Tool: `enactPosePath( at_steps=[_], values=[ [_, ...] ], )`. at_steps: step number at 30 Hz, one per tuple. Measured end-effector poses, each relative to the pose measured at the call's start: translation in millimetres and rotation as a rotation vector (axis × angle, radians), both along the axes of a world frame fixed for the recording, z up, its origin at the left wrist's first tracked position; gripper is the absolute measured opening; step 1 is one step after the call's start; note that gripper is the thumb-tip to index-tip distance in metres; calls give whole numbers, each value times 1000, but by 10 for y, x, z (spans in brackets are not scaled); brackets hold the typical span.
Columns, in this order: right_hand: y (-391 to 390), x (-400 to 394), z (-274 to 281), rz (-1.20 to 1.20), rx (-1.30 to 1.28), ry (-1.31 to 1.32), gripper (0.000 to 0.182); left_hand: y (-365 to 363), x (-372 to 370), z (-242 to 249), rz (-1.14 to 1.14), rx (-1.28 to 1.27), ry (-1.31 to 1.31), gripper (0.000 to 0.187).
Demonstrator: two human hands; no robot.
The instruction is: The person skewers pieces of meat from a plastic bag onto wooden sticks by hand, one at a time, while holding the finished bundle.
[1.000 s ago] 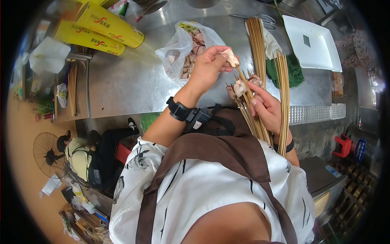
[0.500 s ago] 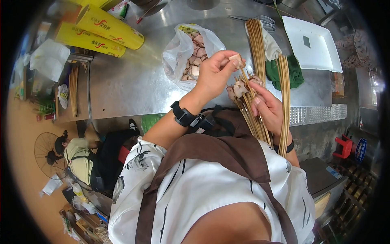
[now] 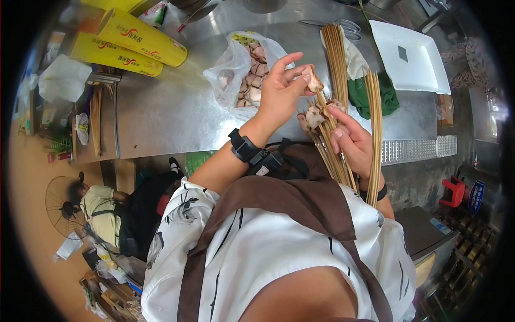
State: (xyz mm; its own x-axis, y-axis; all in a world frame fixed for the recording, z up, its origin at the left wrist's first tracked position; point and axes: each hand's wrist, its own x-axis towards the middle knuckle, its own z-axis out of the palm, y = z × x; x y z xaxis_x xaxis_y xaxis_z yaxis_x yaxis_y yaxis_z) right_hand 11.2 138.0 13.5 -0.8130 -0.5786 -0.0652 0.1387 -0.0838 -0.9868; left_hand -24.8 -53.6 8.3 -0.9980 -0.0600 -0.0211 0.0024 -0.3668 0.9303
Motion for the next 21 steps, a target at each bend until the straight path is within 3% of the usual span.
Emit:
enactPosePath(
  at_steps=[8,13,21],
  values=[
    [14,-16,23,-23,-7,-44,42,53,-14,-60,78,116,-61,29],
    [22,-21,0,-21,-21,-44,43,28,1,-92,-61,236,-185,16],
    [39,-17,11,-15,-33,-38,42,40,2,-12,-103,336,-303,23]
  ],
)
